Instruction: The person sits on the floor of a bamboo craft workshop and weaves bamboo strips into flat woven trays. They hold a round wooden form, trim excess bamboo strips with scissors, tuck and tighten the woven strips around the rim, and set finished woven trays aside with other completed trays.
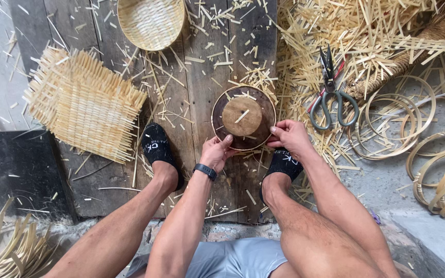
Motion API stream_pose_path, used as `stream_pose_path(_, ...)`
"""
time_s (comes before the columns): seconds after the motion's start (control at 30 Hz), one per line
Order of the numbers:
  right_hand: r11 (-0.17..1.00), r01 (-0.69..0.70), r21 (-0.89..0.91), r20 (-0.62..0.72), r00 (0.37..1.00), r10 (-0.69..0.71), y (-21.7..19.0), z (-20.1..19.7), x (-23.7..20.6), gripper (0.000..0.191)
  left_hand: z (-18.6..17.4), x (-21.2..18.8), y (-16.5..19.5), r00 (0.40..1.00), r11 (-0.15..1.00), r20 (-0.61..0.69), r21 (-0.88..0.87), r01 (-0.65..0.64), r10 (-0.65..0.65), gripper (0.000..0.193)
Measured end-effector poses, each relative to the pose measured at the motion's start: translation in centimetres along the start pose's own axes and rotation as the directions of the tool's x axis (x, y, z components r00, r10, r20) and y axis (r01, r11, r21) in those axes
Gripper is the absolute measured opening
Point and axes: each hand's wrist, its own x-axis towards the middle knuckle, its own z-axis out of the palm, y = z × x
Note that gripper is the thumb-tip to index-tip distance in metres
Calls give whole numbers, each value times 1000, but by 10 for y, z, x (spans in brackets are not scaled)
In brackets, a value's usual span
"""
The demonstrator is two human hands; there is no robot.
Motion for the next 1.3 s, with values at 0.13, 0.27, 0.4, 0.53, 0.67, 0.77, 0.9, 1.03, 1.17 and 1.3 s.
stream_pose_path(0.13,991,10,-134,-104,994,-24,4,9,5,11,5,5,-3,996,999,-76,-24,34,-35,20)
stream_pose_path(0.27,988,9,-154,-115,993,-27,-4,13,2,16,11,-2,7,996,1000,-87,21,21,-19,23)
stream_pose_path(0.4,977,84,-197,-24,996,-90,-22,9,-15,42,21,-27,43,992,985,36,117,-126,122,47)
stream_pose_path(0.53,986,165,7,96,982,-165,-41,18,-39,84,43,-61,84,789,551,294,585,-595,539,55)
stream_pose_path(0.67,974,197,115,142,967,-212,-51,45,-54,103,79,-92,102,750,336,418,706,-624,513,53)
stream_pose_path(0.77,965,246,89,60,966,-252,-53,58,-59,100,103,-96,105,590,225,539,594,-772,601,60)
stream_pose_path(0.9,971,229,69,66,970,-233,-54,55,-59,94,107,-85,99,725,313,430,696,-646,538,61)
stream_pose_path(1.03,942,316,112,247,909,-335,-51,27,-59,90,86,-55,91,808,485,161,728,-485,566,64)
stream_pose_path(1.17,852,233,469,350,837,-421,-27,-12,-65,69,32,-16,103,825,786,-154,438,-436,543,62)
stream_pose_path(1.3,726,83,683,316,862,-396,12,-43,-55,53,-11,4,83,933,901,-181,-256,-351,312,49)
